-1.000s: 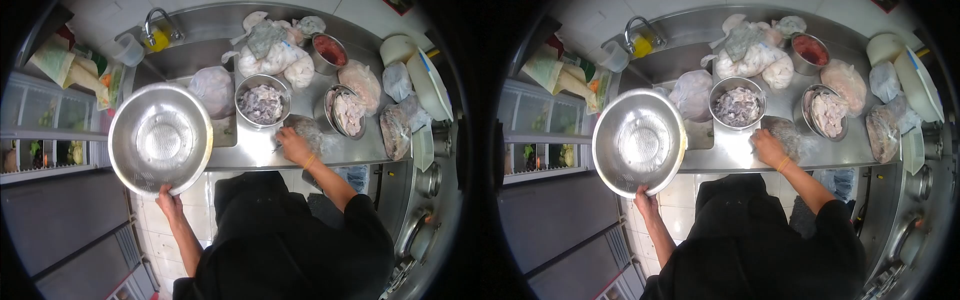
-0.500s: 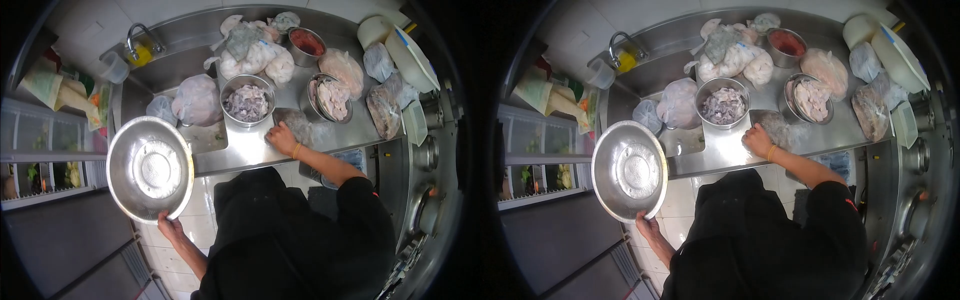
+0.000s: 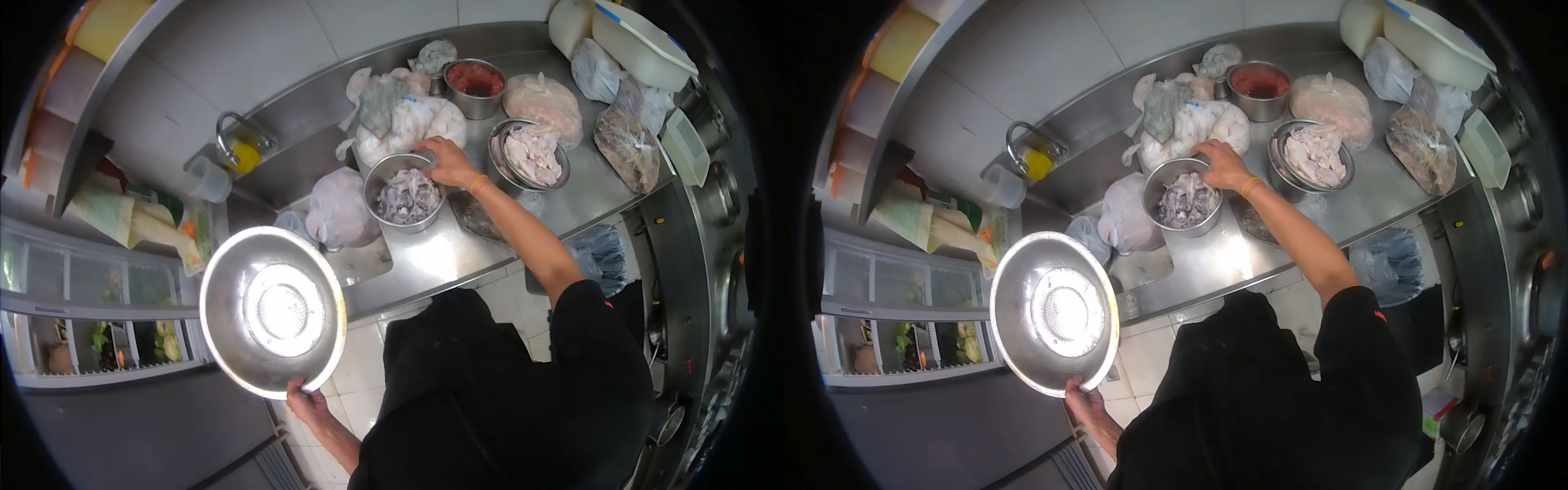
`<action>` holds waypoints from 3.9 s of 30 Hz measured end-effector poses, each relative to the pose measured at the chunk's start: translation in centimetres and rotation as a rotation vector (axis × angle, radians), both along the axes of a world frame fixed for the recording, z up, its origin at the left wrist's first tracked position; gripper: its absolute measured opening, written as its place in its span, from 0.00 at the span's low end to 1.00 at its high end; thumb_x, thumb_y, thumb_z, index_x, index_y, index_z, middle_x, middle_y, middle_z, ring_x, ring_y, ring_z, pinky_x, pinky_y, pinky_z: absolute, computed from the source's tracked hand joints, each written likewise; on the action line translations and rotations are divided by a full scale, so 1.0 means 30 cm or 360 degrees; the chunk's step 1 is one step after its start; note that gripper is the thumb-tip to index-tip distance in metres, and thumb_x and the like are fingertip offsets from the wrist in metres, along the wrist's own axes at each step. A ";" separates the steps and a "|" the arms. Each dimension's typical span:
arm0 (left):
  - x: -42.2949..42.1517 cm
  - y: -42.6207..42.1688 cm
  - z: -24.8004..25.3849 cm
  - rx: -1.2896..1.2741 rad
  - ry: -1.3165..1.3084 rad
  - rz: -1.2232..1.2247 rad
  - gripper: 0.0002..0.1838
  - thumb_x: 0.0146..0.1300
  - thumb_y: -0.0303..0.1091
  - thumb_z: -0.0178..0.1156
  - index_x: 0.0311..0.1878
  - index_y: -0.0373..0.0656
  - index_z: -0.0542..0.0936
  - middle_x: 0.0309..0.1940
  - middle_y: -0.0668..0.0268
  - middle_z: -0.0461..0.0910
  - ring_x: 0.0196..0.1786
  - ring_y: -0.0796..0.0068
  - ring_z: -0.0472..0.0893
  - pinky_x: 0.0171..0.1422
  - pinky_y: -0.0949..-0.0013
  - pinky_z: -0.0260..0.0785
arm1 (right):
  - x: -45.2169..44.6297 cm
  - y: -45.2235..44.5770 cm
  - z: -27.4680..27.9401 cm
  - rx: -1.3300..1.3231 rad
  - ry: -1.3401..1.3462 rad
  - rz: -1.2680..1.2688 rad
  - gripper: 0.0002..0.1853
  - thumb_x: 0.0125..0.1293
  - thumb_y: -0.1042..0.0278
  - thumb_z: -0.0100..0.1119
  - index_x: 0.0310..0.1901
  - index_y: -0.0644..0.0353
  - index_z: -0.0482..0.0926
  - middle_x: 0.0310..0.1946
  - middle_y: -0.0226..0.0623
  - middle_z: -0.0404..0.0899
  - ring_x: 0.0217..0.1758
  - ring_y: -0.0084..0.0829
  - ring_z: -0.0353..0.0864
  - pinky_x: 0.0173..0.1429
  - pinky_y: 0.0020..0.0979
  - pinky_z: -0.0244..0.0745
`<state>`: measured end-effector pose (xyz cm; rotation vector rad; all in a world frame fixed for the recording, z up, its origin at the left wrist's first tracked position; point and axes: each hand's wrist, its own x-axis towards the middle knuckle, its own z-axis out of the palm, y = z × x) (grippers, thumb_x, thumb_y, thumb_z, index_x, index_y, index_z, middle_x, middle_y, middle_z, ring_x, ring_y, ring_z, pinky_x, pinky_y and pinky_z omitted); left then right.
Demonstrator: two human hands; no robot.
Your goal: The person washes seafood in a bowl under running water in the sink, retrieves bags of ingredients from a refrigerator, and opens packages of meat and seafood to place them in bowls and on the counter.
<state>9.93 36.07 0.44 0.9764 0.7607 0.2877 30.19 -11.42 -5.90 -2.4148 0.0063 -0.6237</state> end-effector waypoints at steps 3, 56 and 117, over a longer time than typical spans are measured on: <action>-0.010 -0.023 0.026 -0.0006 -0.0027 -0.0025 0.12 0.44 0.18 0.50 0.35 0.26 0.71 0.32 0.56 0.76 0.27 0.67 0.80 0.29 0.73 0.80 | 0.034 -0.066 -0.037 0.0088 0.0504 -0.0083 0.16 0.45 0.71 0.59 0.39 0.57 0.83 0.35 0.45 0.82 0.41 0.40 0.81 0.49 0.35 0.75; 0.038 -1.393 -0.072 0.1807 -0.0169 -0.2006 0.21 0.59 0.37 0.63 0.52 0.35 0.76 0.42 0.57 0.81 0.42 0.69 0.79 0.47 0.67 0.71 | -1.098 -1.175 -0.999 0.2749 -0.0688 -0.1824 0.12 0.59 0.63 0.57 0.39 0.63 0.75 0.26 0.38 0.78 0.25 0.34 0.79 0.22 0.30 0.77; 0.524 -0.080 -0.223 0.1308 0.0789 -0.0882 0.36 0.64 0.60 0.46 0.27 0.30 0.81 0.27 0.41 0.80 0.42 0.42 0.80 0.51 0.55 0.69 | -0.083 0.911 -0.048 0.0059 0.0364 0.1221 0.23 0.44 0.58 0.68 0.46 0.51 0.80 0.48 0.36 0.72 0.56 0.42 0.66 0.60 0.40 0.61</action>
